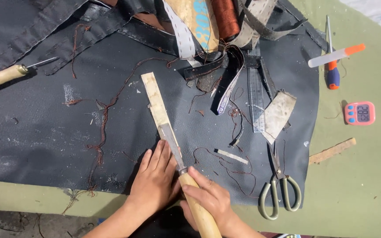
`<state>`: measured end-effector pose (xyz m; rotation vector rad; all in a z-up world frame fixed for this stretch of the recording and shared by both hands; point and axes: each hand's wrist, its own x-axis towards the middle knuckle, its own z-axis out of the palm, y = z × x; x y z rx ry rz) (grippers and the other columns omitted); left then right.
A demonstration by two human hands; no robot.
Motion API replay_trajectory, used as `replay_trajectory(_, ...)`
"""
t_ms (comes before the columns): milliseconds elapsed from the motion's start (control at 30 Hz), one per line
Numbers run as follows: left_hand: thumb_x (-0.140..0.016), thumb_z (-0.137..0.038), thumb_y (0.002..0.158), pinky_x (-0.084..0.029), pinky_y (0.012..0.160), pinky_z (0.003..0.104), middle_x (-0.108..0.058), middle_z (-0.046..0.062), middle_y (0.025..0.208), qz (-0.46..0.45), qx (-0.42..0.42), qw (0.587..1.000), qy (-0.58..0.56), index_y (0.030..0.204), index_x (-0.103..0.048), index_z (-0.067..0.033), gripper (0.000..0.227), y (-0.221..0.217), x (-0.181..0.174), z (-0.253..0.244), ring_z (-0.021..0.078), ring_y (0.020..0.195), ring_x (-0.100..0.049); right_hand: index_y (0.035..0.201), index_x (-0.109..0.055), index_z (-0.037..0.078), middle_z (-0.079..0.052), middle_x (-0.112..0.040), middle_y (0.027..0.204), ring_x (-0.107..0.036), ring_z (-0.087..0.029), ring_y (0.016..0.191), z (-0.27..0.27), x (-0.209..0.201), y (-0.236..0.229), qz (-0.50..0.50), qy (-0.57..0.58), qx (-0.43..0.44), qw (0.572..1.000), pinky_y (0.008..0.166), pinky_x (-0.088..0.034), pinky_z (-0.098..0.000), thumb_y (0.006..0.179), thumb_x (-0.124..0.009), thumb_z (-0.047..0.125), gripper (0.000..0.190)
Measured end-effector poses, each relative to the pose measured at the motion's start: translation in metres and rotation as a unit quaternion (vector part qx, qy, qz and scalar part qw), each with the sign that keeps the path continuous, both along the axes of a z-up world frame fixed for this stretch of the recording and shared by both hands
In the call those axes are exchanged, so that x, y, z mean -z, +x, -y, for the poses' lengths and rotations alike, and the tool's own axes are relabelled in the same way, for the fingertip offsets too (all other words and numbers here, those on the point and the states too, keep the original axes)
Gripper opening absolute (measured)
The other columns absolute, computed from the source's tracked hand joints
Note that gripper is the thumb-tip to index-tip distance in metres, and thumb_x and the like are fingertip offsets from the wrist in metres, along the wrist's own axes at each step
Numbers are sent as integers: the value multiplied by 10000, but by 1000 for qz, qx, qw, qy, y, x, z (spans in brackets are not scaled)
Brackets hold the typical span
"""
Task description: Shaping a thin strip of wood using a hand-held shaving tool on a workshop table.
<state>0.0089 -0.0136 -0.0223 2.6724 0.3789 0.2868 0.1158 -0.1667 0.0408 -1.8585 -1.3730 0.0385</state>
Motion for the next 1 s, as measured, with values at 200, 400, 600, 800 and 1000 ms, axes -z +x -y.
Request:
replay_trajectory(200,-530,-466,853,-274,1209,498,-330,176,1650,-33,3,998,62,1601,-325,-106,855,-2,13,3,336,1559,-276,1125,-735,214,-147,-636,1395,-802,-204,1071,-29,9,11,18,12,32,999,859,-625,-265,881,-814,237,258)
replay_trajectory(400,-512,-453,832,-197,1254,464,-220,187,1701,-35,11,994,107,1629,-236,-77,924,-4,16,3,325,1589,-191,1169,-721,161,-194,-638,1381,-792,-259,1106,-31,5,13,29,36,9,999,879,-641,-290,892,-807,263,308)
replay_trajectory(600,-621,-448,896,-274,1202,533,-394,191,1619,13,-1,1000,-12,1562,-388,-100,787,0,5,0,375,1531,-317,1079,-730,177,-196,-647,1357,-834,-230,967,-1,4,2,-6,3,2,1000,727,-651,-258,830,-865,251,293)
replay_trajectory(800,-458,-587,818,-126,1287,460,-171,167,1714,-26,1,985,172,1647,-184,-110,995,-7,21,3,316,1615,-117,1118,-742,185,-184,-668,1351,-807,-234,1046,-44,1,15,4,25,24,999,896,-618,-279,871,-796,289,273)
replay_trajectory(1000,-602,-547,833,-225,1201,511,-268,211,1659,-30,22,997,70,1569,-332,-91,907,-5,20,3,363,1563,-209,1145,-749,173,-200,-659,1371,-768,-233,1153,-15,-13,4,-36,-6,8,999,1003,-569,-287,806,-860,211,359)
